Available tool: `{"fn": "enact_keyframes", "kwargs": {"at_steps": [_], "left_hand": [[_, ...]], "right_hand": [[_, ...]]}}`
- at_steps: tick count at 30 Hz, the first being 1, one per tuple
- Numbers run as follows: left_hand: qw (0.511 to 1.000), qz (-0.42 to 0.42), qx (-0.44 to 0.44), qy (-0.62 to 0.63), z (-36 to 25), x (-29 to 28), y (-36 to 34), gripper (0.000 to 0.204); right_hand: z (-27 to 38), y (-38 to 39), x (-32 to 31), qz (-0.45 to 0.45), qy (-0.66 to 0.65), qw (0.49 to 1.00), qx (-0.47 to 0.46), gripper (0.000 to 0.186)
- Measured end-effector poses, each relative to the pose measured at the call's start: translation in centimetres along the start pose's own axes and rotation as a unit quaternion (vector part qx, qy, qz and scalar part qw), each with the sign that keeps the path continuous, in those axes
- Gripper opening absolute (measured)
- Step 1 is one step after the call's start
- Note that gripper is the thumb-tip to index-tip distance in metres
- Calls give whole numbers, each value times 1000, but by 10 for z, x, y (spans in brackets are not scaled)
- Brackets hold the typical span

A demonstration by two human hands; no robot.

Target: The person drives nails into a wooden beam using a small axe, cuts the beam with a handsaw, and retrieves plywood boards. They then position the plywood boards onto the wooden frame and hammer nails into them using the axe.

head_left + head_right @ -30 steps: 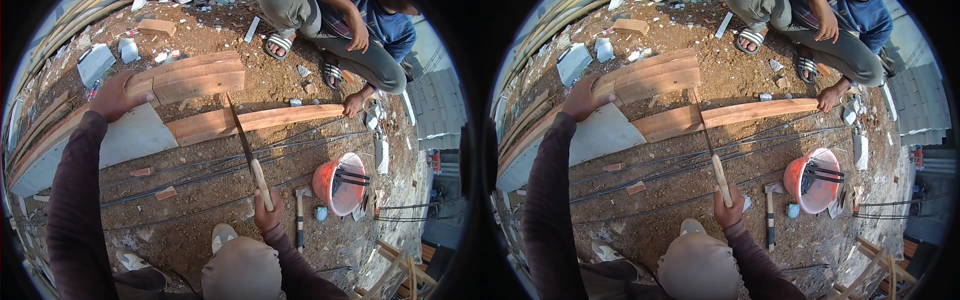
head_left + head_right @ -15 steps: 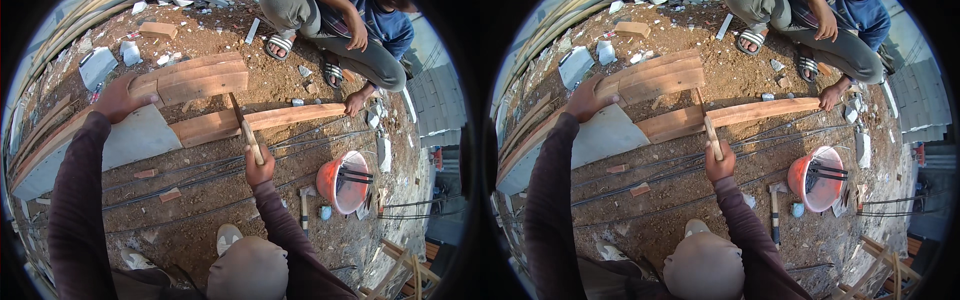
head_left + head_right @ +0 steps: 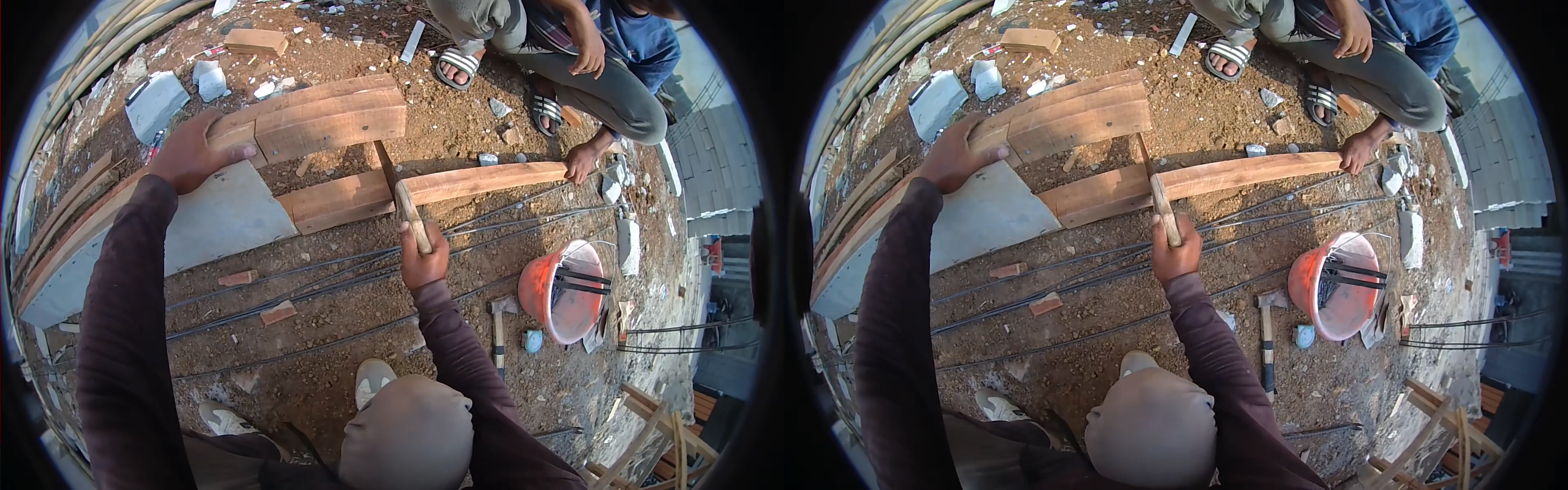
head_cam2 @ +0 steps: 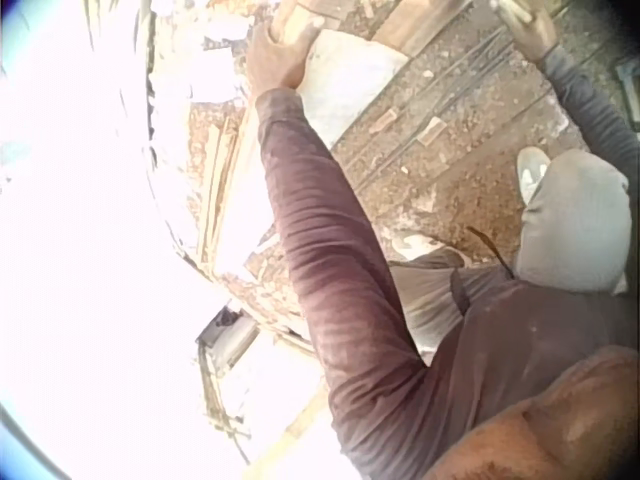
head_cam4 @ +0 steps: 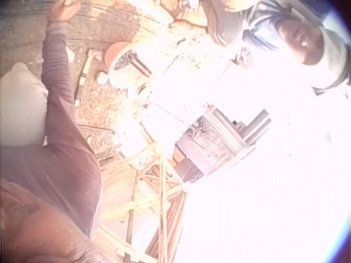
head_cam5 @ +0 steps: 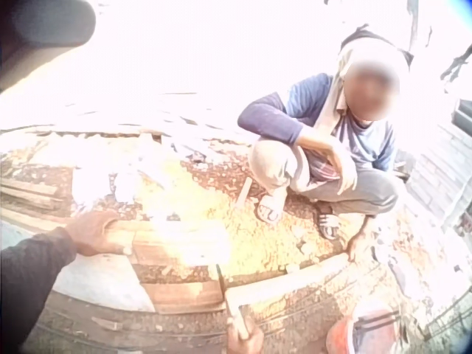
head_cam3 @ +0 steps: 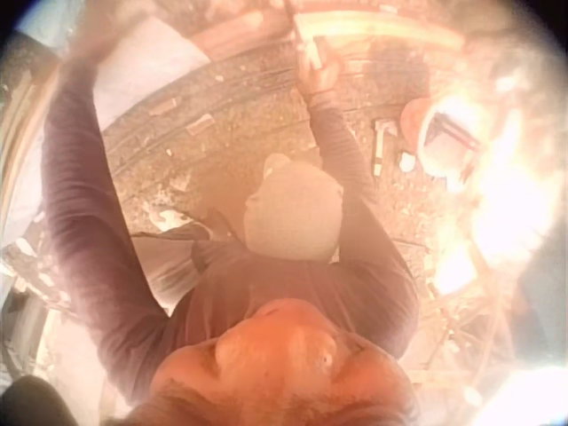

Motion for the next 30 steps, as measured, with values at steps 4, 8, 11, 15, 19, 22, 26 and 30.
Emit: {"fn": "enact_keyframes", "kwargs": {"at_steps": [4,8,11,15,19,22,26,30], "left_hand": [[1000,14,-2,9,-1,-1,-3,90],[998,55,-22,22,5,11,-7,93],[999,-36,22,19,2,3,-4,89],[999,-37,10,-6,5,-1,-6,89],[999,-30,14,8,5,0,-9,91],[1000,-20,19,14,3,5,-8,91],[1000,-10,9,13,4,2,-5,91],[1000,-17,19,16,4,3,-10,90]], "right_hand": [[25,118,-67,6,107,994,-28,19],[33,117,-67,-6,116,993,-34,18],[12,22,-11,9,45,999,-27,23],[13,52,-28,2,84,996,-15,23],[13,143,-79,35,67,991,109,28],[18,93,-61,-40,110,993,-29,16],[4,-9,4,-6,-37,999,24,30],[30,107,-61,-20,70,997,-36,14]]}}
Point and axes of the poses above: each hand's wrist, its own y-axis away from the middle knuckle, its own x-axis out of the palm, z = x × y, the point moved 6 cm from there along -y, towards the middle knuckle, and after that the axes turned 2 degrees about -x, right-handed, at the moved point
